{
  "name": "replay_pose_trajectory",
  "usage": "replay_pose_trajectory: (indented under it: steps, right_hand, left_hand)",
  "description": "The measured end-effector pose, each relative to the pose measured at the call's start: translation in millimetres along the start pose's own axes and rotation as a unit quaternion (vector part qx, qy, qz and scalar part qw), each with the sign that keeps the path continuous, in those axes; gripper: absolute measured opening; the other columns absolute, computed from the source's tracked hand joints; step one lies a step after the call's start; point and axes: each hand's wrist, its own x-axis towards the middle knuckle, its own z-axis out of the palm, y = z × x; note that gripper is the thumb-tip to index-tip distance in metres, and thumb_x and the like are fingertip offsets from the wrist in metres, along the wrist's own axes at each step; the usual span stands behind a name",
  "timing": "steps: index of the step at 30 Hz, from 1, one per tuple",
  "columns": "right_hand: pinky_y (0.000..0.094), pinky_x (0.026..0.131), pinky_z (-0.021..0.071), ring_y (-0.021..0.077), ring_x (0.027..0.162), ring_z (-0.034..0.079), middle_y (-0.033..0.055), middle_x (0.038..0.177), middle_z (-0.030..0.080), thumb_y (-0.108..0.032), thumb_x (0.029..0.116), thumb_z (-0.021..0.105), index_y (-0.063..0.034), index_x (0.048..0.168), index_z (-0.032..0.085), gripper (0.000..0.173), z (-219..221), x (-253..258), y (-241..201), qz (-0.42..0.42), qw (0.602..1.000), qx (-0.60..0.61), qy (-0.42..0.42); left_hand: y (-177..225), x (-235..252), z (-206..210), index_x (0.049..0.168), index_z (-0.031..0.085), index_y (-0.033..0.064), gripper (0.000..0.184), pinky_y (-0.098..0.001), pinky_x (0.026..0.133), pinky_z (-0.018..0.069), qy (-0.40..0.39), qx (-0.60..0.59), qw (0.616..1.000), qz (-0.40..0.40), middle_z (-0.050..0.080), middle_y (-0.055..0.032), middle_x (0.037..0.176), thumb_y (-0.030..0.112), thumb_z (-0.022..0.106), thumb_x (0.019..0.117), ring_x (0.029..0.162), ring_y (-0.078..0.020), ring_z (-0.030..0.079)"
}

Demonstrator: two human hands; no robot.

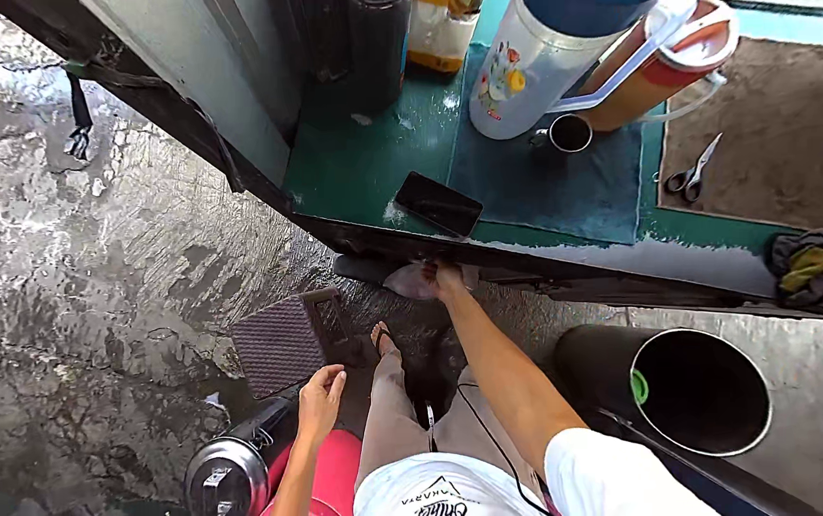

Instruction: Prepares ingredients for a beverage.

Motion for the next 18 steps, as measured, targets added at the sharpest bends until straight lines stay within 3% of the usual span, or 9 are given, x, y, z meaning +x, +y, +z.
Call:
replay_pose_trajectory:
  steps: [7, 11, 14, 16, 18]
  right_hand:
    - [0.0354, 0.059, 0.0601, 0.0198, 0.057, 0.061, 0.0093, 0.075, 0.054, -0.023, 0.1107, 0.045, -0.0022, 0.114, 0.051, 0.022, 4.9, 0.3, 1.1, -0.014, 1.0, 0.012, 0.017]
    - [0.0359, 0.061, 0.0611, 0.0225, 0.064, 0.068, 0.0149, 0.081, 0.064, -0.028, 0.1131, 0.039, 0.0017, 0.122, 0.051, 0.033, -0.5, 1.5, 0.4, -0.006, 0.999, -0.033, -0.008]
    - [0.0346, 0.067, 0.0614, 0.0215, 0.073, 0.072, 0.0157, 0.09, 0.071, -0.034, 0.1122, 0.043, 0.0041, 0.13, 0.052, 0.043, -20.4, -14.1, 1.5, 0.0, 0.985, -0.165, -0.053]
    - [0.0351, 0.071, 0.0626, 0.019, 0.073, 0.072, 0.0119, 0.088, 0.072, -0.023, 0.1055, 0.056, 0.0048, 0.119, 0.063, 0.031, -55.9, -41.9, -17.7, -0.087, 0.952, -0.285, -0.065]
    - [0.0378, 0.071, 0.0632, 0.0168, 0.071, 0.072, 0.0077, 0.082, 0.072, -0.025, 0.0996, 0.066, -0.0005, 0.104, 0.071, 0.026, -105.0, -75.4, -72.0, -0.249, 0.903, -0.351, -0.003]
  left_hand:
    - [81.0, 50.4, -2.1, 0.118, 0.072, 0.0014, 0.026, -0.0252, 0.089, 0.0595, 0.064, -0.022, 0.99, 0.12, 0.074, -0.0105, 0.112, 0.018, 0.061, 0.1015, 0.098, -0.0092, 0.073]
    - [120.5, 86.6, 23.5, 0.118, 0.071, 0.0015, 0.026, -0.0265, 0.09, 0.0598, 0.024, -0.045, 0.989, 0.141, 0.074, -0.0096, 0.111, 0.019, 0.06, 0.1025, 0.097, -0.0098, 0.072]
    - [138.4, 111.8, 41.6, 0.119, 0.071, 0.0023, 0.027, -0.0289, 0.09, 0.0596, -0.011, -0.041, 0.99, 0.132, 0.074, -0.0093, 0.111, 0.021, 0.061, 0.1028, 0.098, -0.011, 0.072]
    - [148.5, 125.6, 52.1, 0.12, 0.071, 0.0021, 0.028, -0.0323, 0.092, 0.0594, -0.03, -0.037, 0.99, 0.134, 0.074, -0.01, 0.112, 0.021, 0.061, 0.1025, 0.099, -0.0133, 0.072]
    - [158.4, 135.2, 62.8, 0.12, 0.071, 0.0026, 0.028, -0.034, 0.092, 0.059, -0.036, -0.033, 0.988, 0.145, 0.074, -0.0098, 0.112, 0.021, 0.061, 0.1024, 0.1, -0.0137, 0.072]
